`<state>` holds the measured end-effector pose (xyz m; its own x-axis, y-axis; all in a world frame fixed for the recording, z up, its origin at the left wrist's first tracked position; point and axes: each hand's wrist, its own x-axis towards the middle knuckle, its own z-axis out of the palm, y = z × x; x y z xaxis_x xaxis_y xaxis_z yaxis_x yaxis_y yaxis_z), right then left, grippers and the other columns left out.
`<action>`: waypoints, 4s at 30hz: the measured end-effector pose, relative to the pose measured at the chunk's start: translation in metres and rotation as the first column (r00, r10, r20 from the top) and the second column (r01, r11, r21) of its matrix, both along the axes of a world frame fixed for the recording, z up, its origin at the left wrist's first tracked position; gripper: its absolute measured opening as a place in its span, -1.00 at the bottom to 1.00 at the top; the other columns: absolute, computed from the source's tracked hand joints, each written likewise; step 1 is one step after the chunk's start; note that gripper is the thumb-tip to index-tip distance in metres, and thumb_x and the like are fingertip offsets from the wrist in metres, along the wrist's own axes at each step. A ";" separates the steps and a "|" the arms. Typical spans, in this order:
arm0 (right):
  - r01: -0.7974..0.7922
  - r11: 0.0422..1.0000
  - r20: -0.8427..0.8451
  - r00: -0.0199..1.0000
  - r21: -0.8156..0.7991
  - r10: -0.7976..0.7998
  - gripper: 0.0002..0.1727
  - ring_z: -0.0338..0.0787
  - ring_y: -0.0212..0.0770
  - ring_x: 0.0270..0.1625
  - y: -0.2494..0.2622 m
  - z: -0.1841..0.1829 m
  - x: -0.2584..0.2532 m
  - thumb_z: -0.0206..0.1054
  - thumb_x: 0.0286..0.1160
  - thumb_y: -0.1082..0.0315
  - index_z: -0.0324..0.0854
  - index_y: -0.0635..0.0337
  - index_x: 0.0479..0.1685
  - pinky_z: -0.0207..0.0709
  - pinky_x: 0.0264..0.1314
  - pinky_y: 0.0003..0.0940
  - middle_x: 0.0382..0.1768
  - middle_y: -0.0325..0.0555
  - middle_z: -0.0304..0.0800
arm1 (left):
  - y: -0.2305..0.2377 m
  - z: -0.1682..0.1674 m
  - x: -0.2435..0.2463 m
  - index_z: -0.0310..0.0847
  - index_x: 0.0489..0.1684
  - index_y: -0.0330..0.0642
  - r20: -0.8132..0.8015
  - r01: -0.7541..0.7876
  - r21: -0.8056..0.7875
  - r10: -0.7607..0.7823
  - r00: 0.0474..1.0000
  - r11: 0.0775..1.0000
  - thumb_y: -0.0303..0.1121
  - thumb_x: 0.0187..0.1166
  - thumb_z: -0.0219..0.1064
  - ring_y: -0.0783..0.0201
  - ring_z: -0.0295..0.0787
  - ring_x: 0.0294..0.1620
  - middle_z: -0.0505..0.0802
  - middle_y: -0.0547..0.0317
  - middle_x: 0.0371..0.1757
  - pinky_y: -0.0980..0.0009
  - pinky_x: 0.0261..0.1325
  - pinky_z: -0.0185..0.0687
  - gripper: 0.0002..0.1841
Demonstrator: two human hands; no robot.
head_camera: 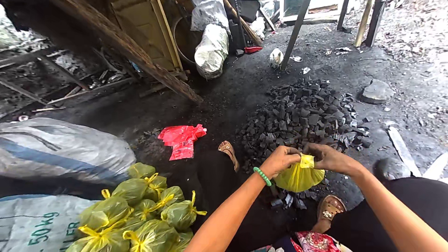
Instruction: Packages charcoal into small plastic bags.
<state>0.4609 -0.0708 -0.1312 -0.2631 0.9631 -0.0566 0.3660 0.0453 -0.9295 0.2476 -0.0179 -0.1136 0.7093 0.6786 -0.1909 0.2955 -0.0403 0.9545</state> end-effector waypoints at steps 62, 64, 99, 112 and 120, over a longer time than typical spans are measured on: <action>0.057 0.578 0.369 0.718 0.814 -0.590 -0.75 0.82 0.32 -0.30 0.012 -0.080 0.015 0.29 0.31 0.45 0.60 0.44 -0.66 0.58 -0.27 0.20 -0.49 0.27 0.75 | -0.066 -0.005 -0.036 0.59 0.46 -0.29 -0.088 0.036 -0.088 -0.044 0.995 0.995 -0.45 0.45 0.30 0.33 0.71 -0.07 0.83 0.03 0.04 0.31 0.06 0.62 -0.49; 0.038 0.603 0.406 0.706 0.797 -0.580 -0.79 0.83 0.37 -0.29 0.012 -0.084 0.018 0.37 0.26 0.52 0.61 0.47 -0.66 0.60 -0.25 0.24 -0.48 0.31 0.76 | -0.074 -0.012 -0.037 0.59 0.41 -0.31 0.025 -0.014 -0.190 0.019 1.000 0.982 -0.52 0.37 0.25 0.53 0.51 -0.33 0.76 0.23 -0.11 0.53 -0.23 0.45 -0.48; 0.382 0.632 -0.064 0.883 0.675 -0.465 -0.84 0.86 -0.23 0.11 -0.046 -0.070 -0.058 0.38 0.51 0.38 0.84 0.28 -0.27 0.75 0.18 -0.42 0.27 0.24 0.74 | -0.023 -0.023 -0.003 0.80 -0.17 -0.35 -0.052 -0.191 0.203 0.206 0.977 0.960 -0.29 0.67 0.31 0.28 0.72 -0.07 0.81 0.03 -0.14 0.28 0.14 0.60 -0.74; 0.431 0.771 -0.100 0.893 0.468 -0.439 -0.83 0.88 -0.31 -0.03 -0.056 -0.070 -0.043 0.44 0.35 0.46 0.84 0.34 -0.16 0.75 0.15 -0.39 -0.12 -0.02 0.91 | -0.039 -0.029 0.008 0.66 -0.22 -0.26 0.159 -0.196 -0.369 0.270 0.950 0.908 -0.43 0.78 0.12 0.55 0.57 -0.51 0.70 0.35 -0.47 0.61 -0.31 0.57 -0.79; 0.414 0.546 -0.046 0.824 0.728 -0.564 -0.65 0.63 -0.33 -0.45 -0.052 -0.036 -0.042 0.40 0.46 0.31 0.64 0.30 -0.68 0.55 -0.32 -0.49 -0.60 -0.13 0.60 | -0.043 -0.009 0.007 0.79 -0.02 -0.33 0.037 -0.001 0.254 -0.008 0.999 0.967 -0.42 0.73 0.20 0.35 0.67 -0.13 0.77 0.11 -0.04 0.37 0.01 0.60 -0.77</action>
<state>0.4188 -0.1230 -0.1674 0.2036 0.7093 0.6748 0.6793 0.3940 -0.6192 0.2541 -0.0614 -0.1222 0.7150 0.6989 0.0139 0.2596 -0.2839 0.9230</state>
